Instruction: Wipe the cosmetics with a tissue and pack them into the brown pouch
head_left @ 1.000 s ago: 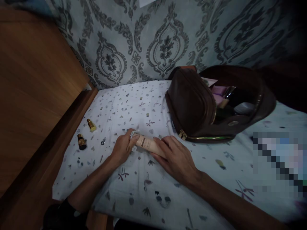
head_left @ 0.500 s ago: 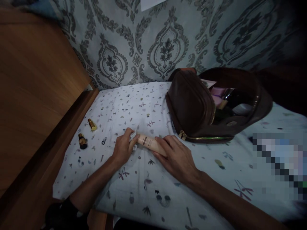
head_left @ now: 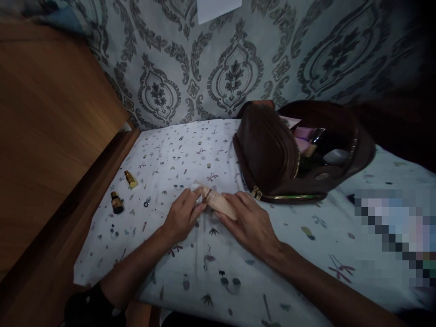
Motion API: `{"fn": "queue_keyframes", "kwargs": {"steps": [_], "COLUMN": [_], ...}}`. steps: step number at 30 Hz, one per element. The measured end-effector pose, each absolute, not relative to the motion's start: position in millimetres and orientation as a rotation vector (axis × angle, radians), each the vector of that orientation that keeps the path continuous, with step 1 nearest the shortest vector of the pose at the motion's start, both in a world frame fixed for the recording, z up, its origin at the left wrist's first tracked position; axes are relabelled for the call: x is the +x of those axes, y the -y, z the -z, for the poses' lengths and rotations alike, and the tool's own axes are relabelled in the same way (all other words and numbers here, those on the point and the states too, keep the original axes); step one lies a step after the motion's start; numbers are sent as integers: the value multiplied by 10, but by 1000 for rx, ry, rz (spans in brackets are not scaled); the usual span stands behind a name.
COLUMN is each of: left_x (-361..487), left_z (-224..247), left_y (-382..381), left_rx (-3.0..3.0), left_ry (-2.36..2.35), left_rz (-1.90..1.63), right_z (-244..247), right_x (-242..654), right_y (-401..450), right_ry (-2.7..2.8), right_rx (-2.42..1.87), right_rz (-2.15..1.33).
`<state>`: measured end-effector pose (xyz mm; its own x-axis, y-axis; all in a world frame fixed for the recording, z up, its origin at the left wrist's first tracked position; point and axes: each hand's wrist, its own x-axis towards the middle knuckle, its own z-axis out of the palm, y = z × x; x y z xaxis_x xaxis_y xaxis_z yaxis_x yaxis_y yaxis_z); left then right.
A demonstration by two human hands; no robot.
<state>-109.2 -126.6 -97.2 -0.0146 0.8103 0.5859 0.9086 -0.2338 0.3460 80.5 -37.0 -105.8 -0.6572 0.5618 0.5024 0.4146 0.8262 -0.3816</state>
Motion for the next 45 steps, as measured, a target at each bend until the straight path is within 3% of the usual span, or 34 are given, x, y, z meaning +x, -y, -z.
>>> {"fn": "queue_keyframes", "kwargs": {"steps": [8, 14, 22, 45], "left_x": [-1108, -1146, -1140, -1159], "left_z": [952, 909, 841, 785], "left_y": [1249, 1238, 1207, 1185], "left_rx": [-2095, -1876, -1937, -1732], "left_ry": [1937, 2300, 2249, 2143], "left_rz": [1264, 1449, 1675, 1691], "right_z": [950, 913, 847, 861], "right_x": [782, 793, 823, 749], "right_y": [380, 414, 378, 520], "right_ry": [2214, 2211, 2216, 1770], "right_rx": [-776, -754, -743, -740], "right_rz": [-767, -876, -1146, -1979]}}
